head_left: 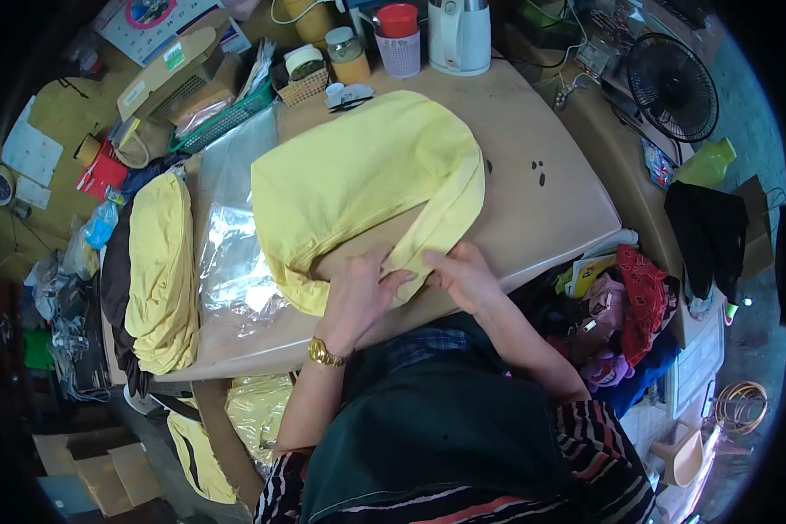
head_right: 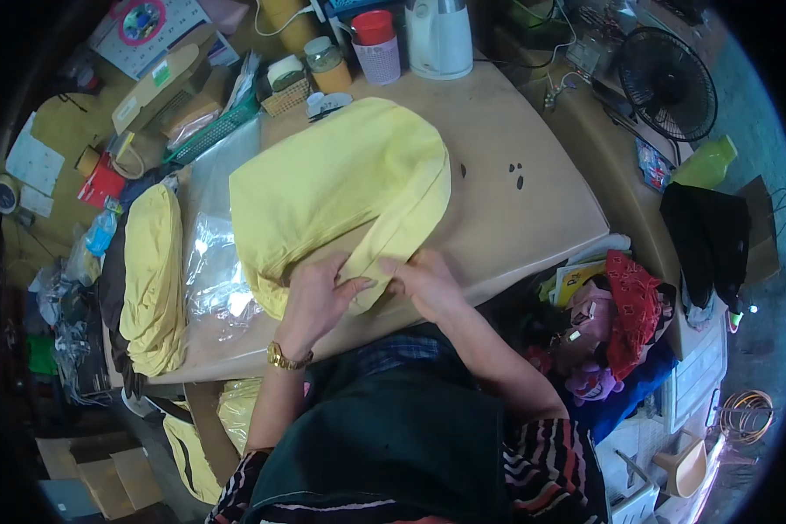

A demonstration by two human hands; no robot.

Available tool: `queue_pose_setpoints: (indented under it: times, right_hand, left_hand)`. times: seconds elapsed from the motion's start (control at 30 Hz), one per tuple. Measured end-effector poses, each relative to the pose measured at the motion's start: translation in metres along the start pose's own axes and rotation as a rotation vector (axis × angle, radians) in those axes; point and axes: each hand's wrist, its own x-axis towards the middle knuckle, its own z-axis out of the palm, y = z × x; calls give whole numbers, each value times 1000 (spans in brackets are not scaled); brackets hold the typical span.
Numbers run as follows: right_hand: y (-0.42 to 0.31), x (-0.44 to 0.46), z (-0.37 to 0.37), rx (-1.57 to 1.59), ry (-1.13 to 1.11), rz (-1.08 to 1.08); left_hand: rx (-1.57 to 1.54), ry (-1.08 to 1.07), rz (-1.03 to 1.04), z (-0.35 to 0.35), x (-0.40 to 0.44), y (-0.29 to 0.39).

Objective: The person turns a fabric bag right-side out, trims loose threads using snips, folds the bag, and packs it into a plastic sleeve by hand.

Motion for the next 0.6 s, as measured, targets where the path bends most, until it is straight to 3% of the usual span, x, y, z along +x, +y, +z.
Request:
queue_pose_setpoints:
  times: [0.07,0.13,0.23,0.27,0.33,0.43,0.6]
  right_hand:
    - [10,1,-17,-239,-87,-45]
    - [6,-1,-5,-152,-37,-77]
    - [3,-6,6,-87,-33,-124]
    - [2,-10,11,-170,-46,-52]
    - [6,-13,8,-256,-59,23]
    - [17,-10,1,-358,-100,-44]
    - [22,-10,3,-213,-13,-77]
  left_hand:
    - [-58,102,-15,-6,1,-5]
    - [14,-38,-28,-10,0,-16]
    - [1,47,-60,-7,3,-15]
    - [0,49,-60,-4,4,-15]
    - [-157,187,104,5,4,-16]
    - [-63,130,75,11,11,-18]
    - [-54,149,19,13,14,-11]
